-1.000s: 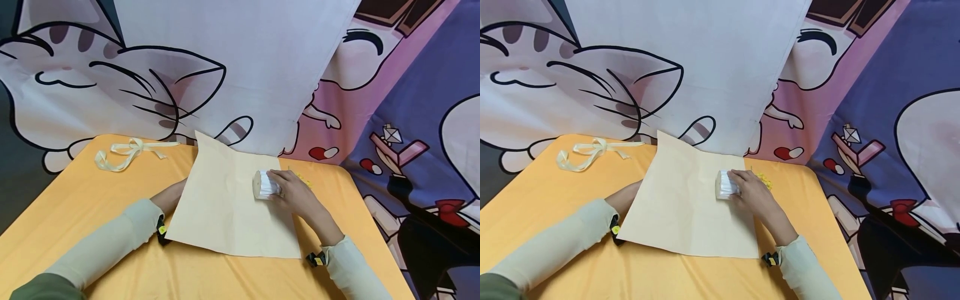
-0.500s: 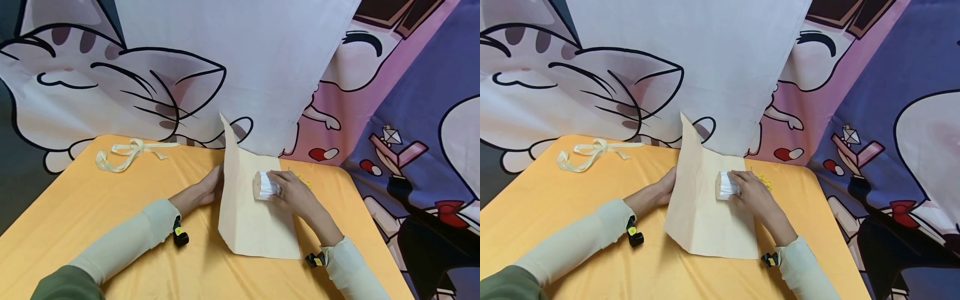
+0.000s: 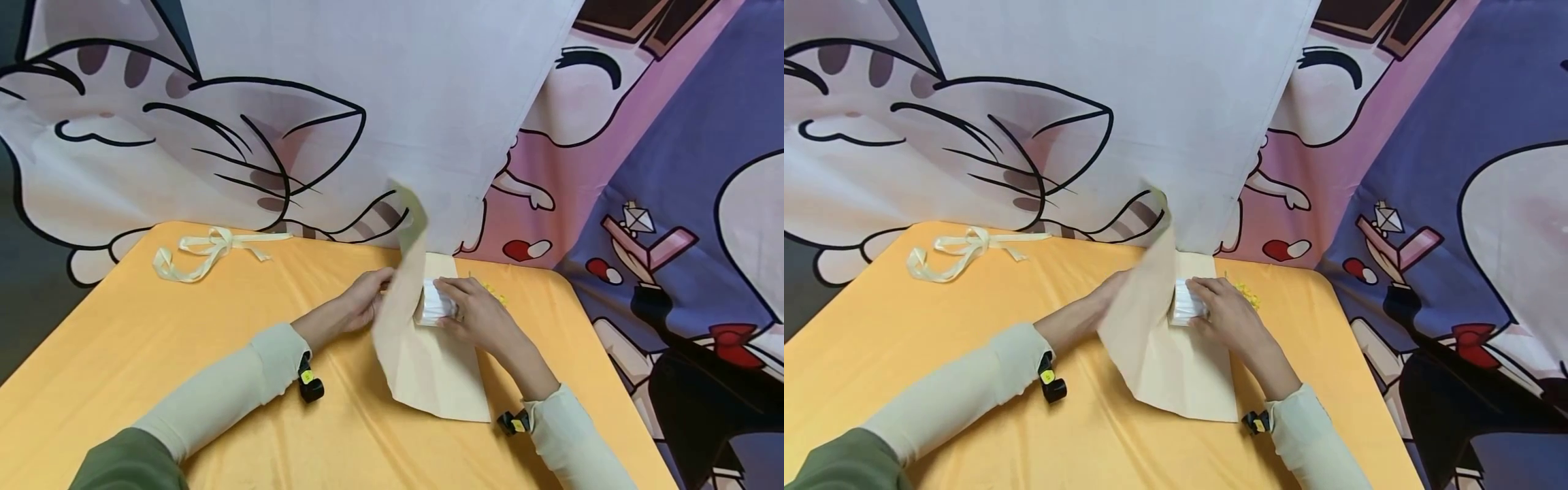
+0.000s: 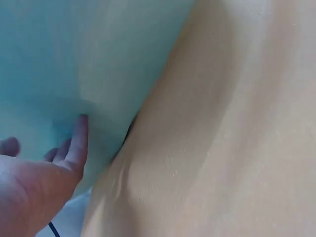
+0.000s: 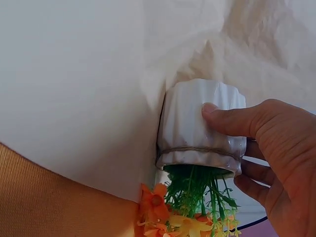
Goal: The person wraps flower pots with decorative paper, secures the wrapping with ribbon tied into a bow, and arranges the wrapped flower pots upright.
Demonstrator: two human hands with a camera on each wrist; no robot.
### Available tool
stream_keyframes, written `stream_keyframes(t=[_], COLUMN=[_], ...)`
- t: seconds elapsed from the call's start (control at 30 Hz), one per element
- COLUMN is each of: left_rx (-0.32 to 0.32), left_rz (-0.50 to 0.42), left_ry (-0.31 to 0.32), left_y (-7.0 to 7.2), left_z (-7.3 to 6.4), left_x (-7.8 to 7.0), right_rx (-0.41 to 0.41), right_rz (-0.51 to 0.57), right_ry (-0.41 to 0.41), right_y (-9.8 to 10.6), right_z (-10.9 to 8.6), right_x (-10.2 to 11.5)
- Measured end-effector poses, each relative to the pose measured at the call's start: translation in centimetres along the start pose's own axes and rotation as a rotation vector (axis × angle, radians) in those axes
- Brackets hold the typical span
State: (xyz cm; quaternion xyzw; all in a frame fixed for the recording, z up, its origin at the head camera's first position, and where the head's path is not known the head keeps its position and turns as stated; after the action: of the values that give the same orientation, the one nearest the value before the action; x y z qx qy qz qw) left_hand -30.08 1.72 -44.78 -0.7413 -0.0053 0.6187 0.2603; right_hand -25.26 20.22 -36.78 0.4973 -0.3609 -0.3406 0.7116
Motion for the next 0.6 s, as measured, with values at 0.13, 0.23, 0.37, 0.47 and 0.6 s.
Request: stream_keyframes(t=[0.13,0.23,0.37,0.47,0.6], left_rx=[-0.034,-0.067,-0.106,-0.129,-0.153], left_rz=[0.022,0.078,0.123,0.128,0.131], left_ry=[-0.001,-0.016,-0.041,-0.045,-0.036], left_y=[-0.8,-1.1,-1.4,-1.4,-1.4], left_z=[0.3,0.4,0.5,0.5,0.5], left_x=[0.2,0.2,0.1,0.1,0.0], right_rx=[-0.038,-0.066,-0.062,-0.028,0.006], right_rz=[0.009,0.012,0.035,0.076,0.112], right_ry=[0.065,0.119,0.109,0.027,-0.053], right_y=[0.1,0.1,0.0,-0.1,-0.3], right_z=[0.0,-0.1,0.0,0.1,0.1], right_x=[0.0,0.0,-0.4,-0.9,-1.5])
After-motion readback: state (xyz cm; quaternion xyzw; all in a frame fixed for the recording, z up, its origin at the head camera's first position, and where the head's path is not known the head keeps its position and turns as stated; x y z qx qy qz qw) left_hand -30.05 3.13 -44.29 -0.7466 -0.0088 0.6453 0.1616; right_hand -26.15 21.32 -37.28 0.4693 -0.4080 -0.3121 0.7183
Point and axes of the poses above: each hand's wrist, its own z-axis towards the middle knuckle, its own y-axis out of the back of the hand, x = y × z, the point moved 8 cm from there along z, towards the middle knuckle, and after that the axes turned 9 degrees about -y, right-handed, at the moved point
